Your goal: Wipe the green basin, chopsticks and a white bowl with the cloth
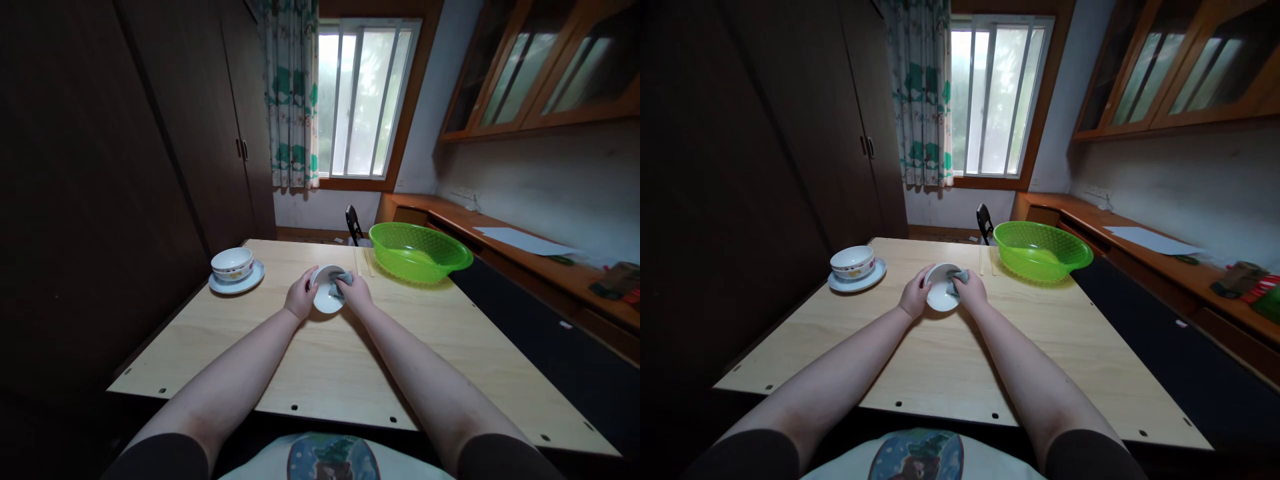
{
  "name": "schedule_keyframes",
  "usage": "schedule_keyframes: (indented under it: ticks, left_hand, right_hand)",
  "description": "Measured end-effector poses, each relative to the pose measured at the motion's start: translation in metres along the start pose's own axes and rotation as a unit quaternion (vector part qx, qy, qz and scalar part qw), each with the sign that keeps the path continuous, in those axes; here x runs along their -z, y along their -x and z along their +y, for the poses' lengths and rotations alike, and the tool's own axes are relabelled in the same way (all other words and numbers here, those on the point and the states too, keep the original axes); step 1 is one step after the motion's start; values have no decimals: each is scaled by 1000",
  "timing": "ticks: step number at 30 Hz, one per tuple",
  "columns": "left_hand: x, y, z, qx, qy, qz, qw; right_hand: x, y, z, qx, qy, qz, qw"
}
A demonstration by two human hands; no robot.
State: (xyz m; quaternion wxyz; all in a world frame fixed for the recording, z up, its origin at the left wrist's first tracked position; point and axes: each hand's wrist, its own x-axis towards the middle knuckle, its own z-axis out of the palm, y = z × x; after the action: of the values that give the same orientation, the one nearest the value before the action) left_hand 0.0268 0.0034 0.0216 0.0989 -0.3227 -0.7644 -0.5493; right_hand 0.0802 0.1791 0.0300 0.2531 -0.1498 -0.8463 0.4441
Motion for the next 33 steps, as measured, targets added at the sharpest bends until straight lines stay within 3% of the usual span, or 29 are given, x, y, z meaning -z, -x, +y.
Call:
schedule_keyframes:
  ticks: [33]
  left_hand:
    - [1, 0, 5, -28, 11, -7, 1000]
  right_hand:
    - [-1, 0, 1, 1, -1, -4, 1000]
